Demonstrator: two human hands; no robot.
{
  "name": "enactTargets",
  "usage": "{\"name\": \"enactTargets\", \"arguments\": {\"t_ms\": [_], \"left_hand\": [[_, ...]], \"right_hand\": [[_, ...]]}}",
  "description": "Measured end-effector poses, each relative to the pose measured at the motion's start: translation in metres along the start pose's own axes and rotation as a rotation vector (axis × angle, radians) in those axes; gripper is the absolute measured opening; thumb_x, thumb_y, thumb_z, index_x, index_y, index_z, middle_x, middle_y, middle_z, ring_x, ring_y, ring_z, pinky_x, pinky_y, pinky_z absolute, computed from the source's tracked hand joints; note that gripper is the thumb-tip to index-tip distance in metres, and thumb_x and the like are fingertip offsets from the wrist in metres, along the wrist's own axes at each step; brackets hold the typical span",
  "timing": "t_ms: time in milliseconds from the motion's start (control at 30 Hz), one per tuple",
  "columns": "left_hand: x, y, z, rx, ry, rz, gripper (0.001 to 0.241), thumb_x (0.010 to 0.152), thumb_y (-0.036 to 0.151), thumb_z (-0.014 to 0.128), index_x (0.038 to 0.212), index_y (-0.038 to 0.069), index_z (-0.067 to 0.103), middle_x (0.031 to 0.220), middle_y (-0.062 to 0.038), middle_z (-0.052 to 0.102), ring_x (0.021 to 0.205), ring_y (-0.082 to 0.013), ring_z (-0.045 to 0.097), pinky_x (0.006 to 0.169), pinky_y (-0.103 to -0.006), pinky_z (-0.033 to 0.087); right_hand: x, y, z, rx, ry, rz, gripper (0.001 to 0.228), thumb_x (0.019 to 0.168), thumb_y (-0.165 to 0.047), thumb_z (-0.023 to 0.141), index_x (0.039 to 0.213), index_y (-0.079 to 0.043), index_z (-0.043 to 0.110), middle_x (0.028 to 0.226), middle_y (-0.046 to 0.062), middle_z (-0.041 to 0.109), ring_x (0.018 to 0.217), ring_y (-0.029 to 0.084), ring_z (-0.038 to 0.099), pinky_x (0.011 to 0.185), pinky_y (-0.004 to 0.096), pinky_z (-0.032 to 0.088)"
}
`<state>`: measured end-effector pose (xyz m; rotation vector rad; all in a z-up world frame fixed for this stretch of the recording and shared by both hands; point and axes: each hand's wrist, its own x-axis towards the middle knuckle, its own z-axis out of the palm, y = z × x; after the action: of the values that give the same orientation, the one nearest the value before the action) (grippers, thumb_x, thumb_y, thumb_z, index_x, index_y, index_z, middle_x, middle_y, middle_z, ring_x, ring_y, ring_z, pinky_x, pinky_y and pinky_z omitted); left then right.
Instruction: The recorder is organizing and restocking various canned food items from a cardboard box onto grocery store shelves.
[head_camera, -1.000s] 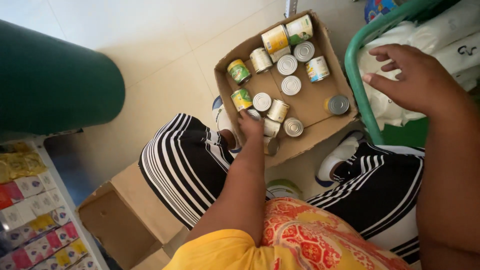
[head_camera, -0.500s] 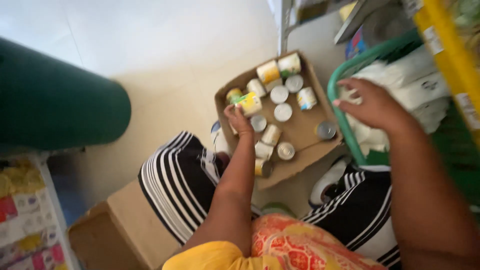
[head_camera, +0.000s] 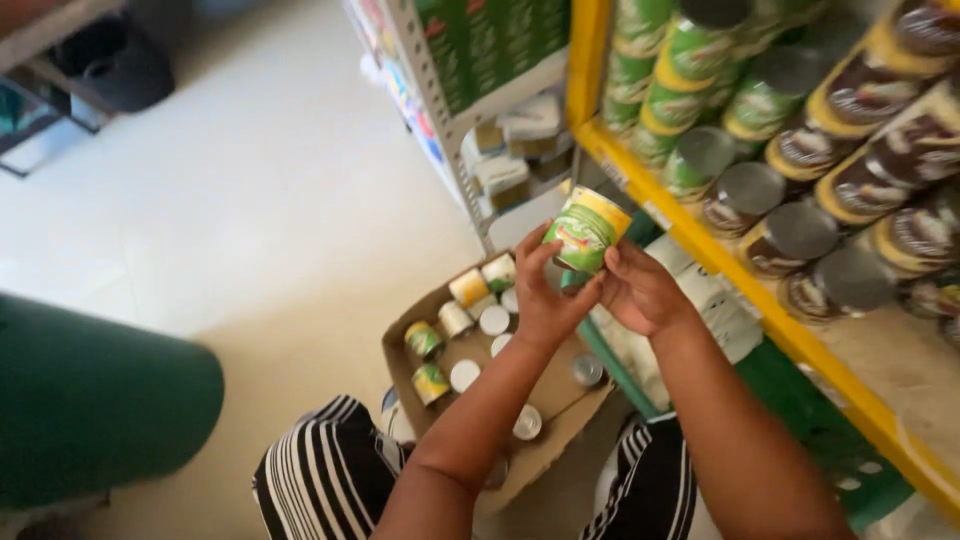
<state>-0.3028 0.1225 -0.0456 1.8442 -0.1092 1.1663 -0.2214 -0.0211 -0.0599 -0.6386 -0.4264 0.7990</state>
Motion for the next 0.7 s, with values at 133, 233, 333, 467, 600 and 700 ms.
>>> {"name": "enactTargets", "arguments": {"t_ms": [133,233,333,467,600,700], "left_hand": [[0.012,0.011,0.021,-0.013,-0.008,0.079,0.077,0.074,0.011,0.092,0.134,0.016,0.044,0.147,-0.024,0.050,0.134,-0.0435,0.056,0.110,-0.0499,0.050],[0.014,0.013,0.035,-0.023,-0.032,0.062,0.077,0.075,0.009,0.092,0.134,0.015,0.044,0.148,-0.024,0.050,0.135,-0.0439,0.055,0.109,-0.0484,0.050],[0.021,0.016,0.041,-0.072,-0.070,0.036,0.073,0.076,0.007,0.090,0.134,0.015,0.045,0.152,-0.025,0.048,0.136,-0.0446,0.057,0.107,-0.0471,0.052],[0.028,0.026,0.038,0.044,-0.215,0.148,0.069,0.078,0.016,0.091,0.132,0.016,0.050,0.152,-0.022,0.046,0.137,-0.0424,0.051,0.110,-0.0486,0.050],[0.061,0.052,0.020,0.265,-0.551,0.397,0.067,0.081,0.020,0.087,0.141,0.022,0.059,0.159,-0.012,0.043,0.147,-0.0385,0.043,0.117,-0.0523,0.043],[0.092,0.069,0.009,0.279,-0.790,0.427,0.082,0.070,0.022,0.085,0.145,0.021,0.054,0.160,-0.014,0.040,0.147,-0.0430,0.038,0.113,-0.0546,0.040]], "right_hand": [[-0.002,-0.020,0.010,0.040,-0.024,-0.086,0.053,0.103,-0.032,0.063,0.147,-0.005,0.049,0.138,0.011,0.062,0.120,0.029,0.064,0.103,0.050,0.050],[-0.004,-0.028,0.010,0.046,0.002,-0.144,0.058,0.102,-0.035,0.065,0.149,-0.004,0.047,0.141,0.013,0.061,0.125,0.030,0.062,0.107,0.051,0.049],[-0.005,-0.038,0.017,0.034,0.042,-0.191,0.059,0.099,-0.035,0.065,0.147,-0.008,0.046,0.141,0.010,0.060,0.127,0.030,0.061,0.105,0.052,0.049],[-0.010,-0.042,0.002,-0.036,0.101,-0.222,0.056,0.098,-0.038,0.065,0.145,-0.011,0.049,0.136,0.006,0.062,0.123,0.025,0.061,0.099,0.049,0.052],[-0.010,-0.047,-0.030,-0.108,0.295,-0.165,0.046,0.100,-0.045,0.060,0.135,-0.015,0.056,0.120,0.003,0.066,0.104,0.020,0.066,0.075,0.041,0.055],[-0.019,-0.052,-0.052,-0.190,0.401,-0.060,0.037,0.101,-0.049,0.057,0.123,-0.019,0.056,0.106,0.000,0.067,0.089,0.018,0.066,0.060,0.037,0.051]]}}
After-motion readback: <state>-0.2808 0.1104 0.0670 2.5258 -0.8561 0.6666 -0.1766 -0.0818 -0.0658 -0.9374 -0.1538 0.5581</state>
